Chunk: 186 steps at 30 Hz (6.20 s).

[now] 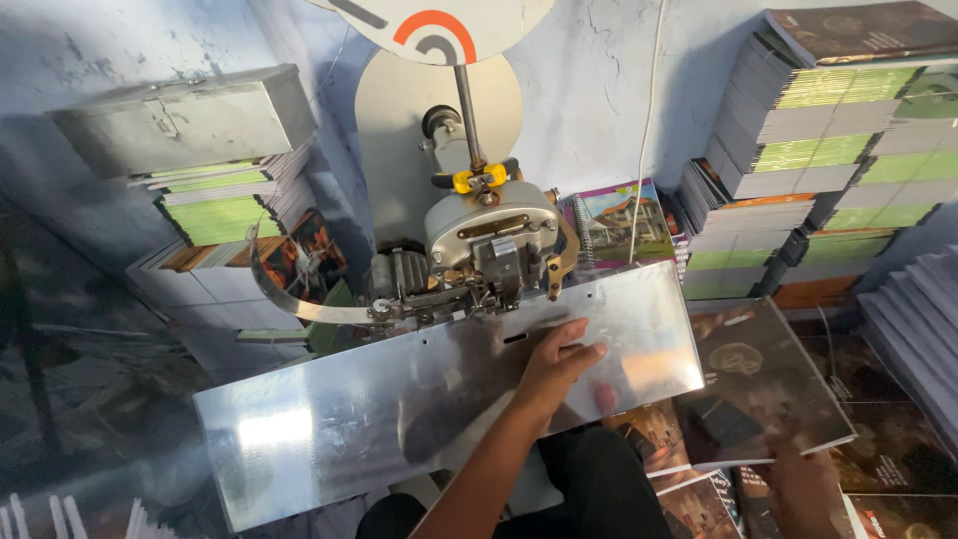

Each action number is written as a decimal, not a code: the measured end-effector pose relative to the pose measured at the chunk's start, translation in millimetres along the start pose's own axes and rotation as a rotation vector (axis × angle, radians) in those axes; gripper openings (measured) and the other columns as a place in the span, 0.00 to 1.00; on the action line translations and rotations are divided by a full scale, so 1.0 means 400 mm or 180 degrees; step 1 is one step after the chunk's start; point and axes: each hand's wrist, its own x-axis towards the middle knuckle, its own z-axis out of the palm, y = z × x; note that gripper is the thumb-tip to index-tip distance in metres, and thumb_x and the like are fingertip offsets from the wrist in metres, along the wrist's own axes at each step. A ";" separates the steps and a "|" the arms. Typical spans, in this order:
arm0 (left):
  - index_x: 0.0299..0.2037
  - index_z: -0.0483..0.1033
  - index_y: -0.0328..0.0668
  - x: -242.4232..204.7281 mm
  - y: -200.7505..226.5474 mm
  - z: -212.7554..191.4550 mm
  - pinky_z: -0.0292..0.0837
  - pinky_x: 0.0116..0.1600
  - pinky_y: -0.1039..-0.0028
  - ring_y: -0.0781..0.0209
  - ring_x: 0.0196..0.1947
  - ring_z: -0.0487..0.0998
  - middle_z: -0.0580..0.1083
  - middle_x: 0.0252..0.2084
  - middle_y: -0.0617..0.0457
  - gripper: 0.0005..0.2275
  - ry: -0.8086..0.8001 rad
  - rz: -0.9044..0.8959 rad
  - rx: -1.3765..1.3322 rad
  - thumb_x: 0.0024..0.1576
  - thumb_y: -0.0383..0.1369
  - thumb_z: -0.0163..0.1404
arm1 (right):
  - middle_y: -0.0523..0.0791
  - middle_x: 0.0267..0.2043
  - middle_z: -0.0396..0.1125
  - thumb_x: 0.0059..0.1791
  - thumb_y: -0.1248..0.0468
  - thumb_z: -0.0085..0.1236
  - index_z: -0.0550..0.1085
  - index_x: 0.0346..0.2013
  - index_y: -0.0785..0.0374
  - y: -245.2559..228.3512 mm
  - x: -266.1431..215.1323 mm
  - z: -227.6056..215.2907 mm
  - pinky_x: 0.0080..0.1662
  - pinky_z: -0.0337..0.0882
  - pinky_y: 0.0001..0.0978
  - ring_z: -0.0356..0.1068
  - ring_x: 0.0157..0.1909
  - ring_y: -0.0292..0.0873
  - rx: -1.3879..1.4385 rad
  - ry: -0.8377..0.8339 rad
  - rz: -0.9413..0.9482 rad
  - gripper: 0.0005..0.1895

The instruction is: The person places a book cover onto a book block, aligns it on a binding machine, and operates the machine to stitch the spine. The person repeats this process for multiple books, stacking the finished items.

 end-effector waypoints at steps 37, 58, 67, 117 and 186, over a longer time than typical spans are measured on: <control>0.59 0.76 0.42 -0.096 -0.076 -0.081 0.74 0.47 0.75 0.60 0.50 0.75 0.72 0.52 0.48 0.20 0.1012 0.1259 0.0706 0.55 0.29 0.57 | 0.59 0.69 0.59 0.48 0.55 0.60 0.68 0.63 0.66 -0.363 -0.334 0.335 0.64 0.61 0.50 0.58 0.70 0.61 -0.1656 -0.0793 -0.3813 0.31; 0.56 0.76 0.39 -0.287 -0.021 -0.334 0.73 0.43 0.76 0.65 0.40 0.74 0.72 0.46 0.52 0.15 0.2026 0.1493 0.0799 0.58 0.25 0.53 | 0.54 0.62 0.66 0.45 0.63 0.62 0.74 0.56 0.64 -0.354 -0.629 0.598 0.66 0.59 0.52 0.61 0.67 0.59 -0.1351 -0.2113 -0.5101 0.24; 0.56 0.74 0.39 -0.343 -0.020 -0.448 0.74 0.44 0.76 0.65 0.39 0.75 0.71 0.49 0.51 0.17 0.2259 0.1930 0.0936 0.56 0.22 0.52 | 0.55 0.63 0.63 0.44 0.64 0.60 0.73 0.56 0.65 -0.329 -0.739 0.718 0.67 0.60 0.52 0.58 0.69 0.60 -0.1303 -0.2473 -0.5442 0.25; 0.52 0.80 0.42 -0.718 0.142 -1.249 0.41 0.71 0.43 0.45 0.65 0.67 0.73 0.60 0.45 0.16 0.2471 -0.2320 0.7038 0.56 0.36 0.47 | 0.54 0.61 0.63 0.45 0.58 0.61 0.67 0.64 0.62 -0.357 -0.936 0.907 0.65 0.57 0.50 0.60 0.63 0.58 -0.1586 -0.2743 -0.5540 0.33; 0.58 0.72 0.37 -1.344 0.012 -1.068 0.80 0.37 0.59 0.56 0.40 0.82 0.77 0.49 0.48 0.18 0.5701 0.0407 -0.0838 0.58 0.27 0.58 | 0.55 0.62 0.63 0.46 0.57 0.60 0.67 0.65 0.62 -0.333 -0.905 0.919 0.67 0.55 0.55 0.60 0.64 0.58 -0.1274 -0.2689 -0.5808 0.34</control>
